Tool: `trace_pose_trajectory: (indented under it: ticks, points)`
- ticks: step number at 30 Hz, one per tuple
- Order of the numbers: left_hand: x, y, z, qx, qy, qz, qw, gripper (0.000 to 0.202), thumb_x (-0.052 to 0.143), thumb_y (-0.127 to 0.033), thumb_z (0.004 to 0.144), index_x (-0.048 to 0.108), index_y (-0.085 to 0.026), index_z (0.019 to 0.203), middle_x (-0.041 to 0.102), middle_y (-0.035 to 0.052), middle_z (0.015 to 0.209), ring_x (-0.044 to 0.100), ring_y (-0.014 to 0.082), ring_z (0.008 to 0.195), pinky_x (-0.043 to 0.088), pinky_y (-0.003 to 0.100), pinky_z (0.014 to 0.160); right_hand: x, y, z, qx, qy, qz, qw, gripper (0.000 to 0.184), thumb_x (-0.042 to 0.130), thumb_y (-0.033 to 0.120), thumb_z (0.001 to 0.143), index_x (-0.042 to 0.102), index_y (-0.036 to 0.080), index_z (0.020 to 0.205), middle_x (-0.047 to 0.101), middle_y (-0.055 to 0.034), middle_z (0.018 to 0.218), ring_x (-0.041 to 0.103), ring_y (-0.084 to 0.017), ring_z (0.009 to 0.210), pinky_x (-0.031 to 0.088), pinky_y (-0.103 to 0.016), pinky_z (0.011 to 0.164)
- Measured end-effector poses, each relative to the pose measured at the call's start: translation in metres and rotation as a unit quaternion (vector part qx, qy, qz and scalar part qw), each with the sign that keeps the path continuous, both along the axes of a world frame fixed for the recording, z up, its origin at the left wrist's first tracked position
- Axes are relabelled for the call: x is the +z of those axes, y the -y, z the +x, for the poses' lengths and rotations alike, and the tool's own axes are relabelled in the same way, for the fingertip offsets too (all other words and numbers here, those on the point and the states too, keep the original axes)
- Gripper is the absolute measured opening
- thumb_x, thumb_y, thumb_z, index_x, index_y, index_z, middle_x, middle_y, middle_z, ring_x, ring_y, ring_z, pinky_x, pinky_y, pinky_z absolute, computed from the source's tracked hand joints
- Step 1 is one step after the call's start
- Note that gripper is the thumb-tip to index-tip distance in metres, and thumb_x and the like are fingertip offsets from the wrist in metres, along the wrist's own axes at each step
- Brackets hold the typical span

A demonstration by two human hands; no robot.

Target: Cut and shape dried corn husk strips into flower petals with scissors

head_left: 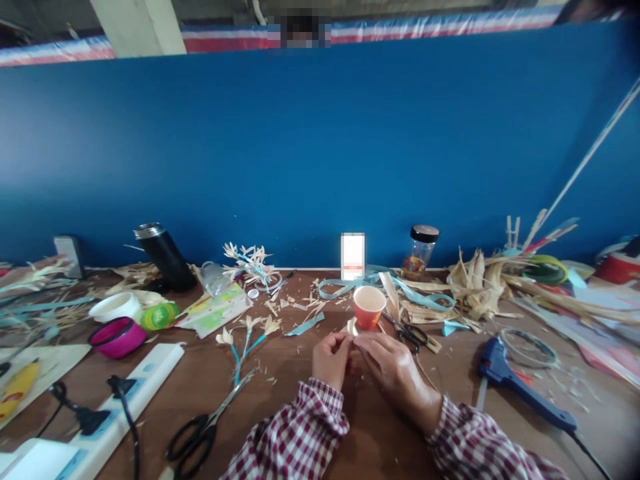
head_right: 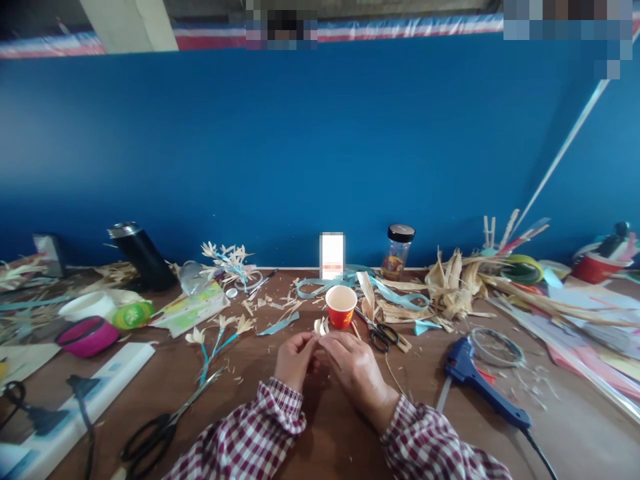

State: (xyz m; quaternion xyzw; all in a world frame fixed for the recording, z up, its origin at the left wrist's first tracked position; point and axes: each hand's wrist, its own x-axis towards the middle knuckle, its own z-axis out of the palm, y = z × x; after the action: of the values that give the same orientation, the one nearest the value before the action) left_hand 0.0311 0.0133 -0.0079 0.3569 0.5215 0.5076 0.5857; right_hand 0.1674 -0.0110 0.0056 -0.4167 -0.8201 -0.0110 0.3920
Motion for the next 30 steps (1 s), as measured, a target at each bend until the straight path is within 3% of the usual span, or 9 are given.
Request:
trace_pose_trajectory:
  ticks: [7,19,24,30]
  points:
    - [-0.001,0.0,0.0,-0.023,0.069,-0.014,0.997,0.021,0.074,-0.03,0.061,0.069,-0.013,0.073,0.06,-0.0017,0.047,0.055,0.0101,0.042,0.043,0.019,0.041,-0.001,0.0,-0.002,0.005,-0.002,-0.012,1.0,0.023,0.047,0.018,0.089,0.06,0.019,0.108,0.067,-0.0105,0.101,0.062,-0.02,0.09,0.053,-0.035,0.078]
    - [-0.014,-0.005,0.001,-0.002,0.105,-0.052,0.993,0.019,0.075,-0.028,0.06,0.067,-0.013,0.07,0.062,-0.0005,0.049,0.055,0.0095,0.042,0.047,0.021,0.045,-0.004,0.001,-0.003,0.026,-0.015,-0.018,0.999,0.022,0.046,0.018,0.089,0.061,0.02,0.106,0.067,-0.0091,0.098,0.062,-0.02,0.09,0.051,-0.036,0.079]
    - [-0.023,-0.007,0.001,-0.003,0.091,-0.003,0.996,0.025,0.075,-0.034,0.06,0.07,-0.012,0.07,0.062,0.001,0.05,0.054,0.0108,0.044,0.045,0.021,0.043,-0.004,0.0,-0.004,0.04,-0.029,-0.035,0.998,0.024,0.045,0.016,0.089,0.061,0.021,0.107,0.067,-0.0091,0.098,0.061,-0.021,0.089,0.051,-0.036,0.078]
    - [-0.022,-0.009,0.0,0.014,0.045,0.007,0.999,0.029,0.074,-0.04,0.06,0.071,-0.013,0.071,0.067,0.0035,0.057,0.059,0.0143,0.049,0.048,0.024,0.047,-0.006,-0.002,-0.005,0.04,-0.052,-0.056,0.996,0.026,0.044,0.014,0.09,0.059,0.022,0.109,0.065,-0.0092,0.1,0.059,-0.021,0.091,0.05,-0.037,0.079]
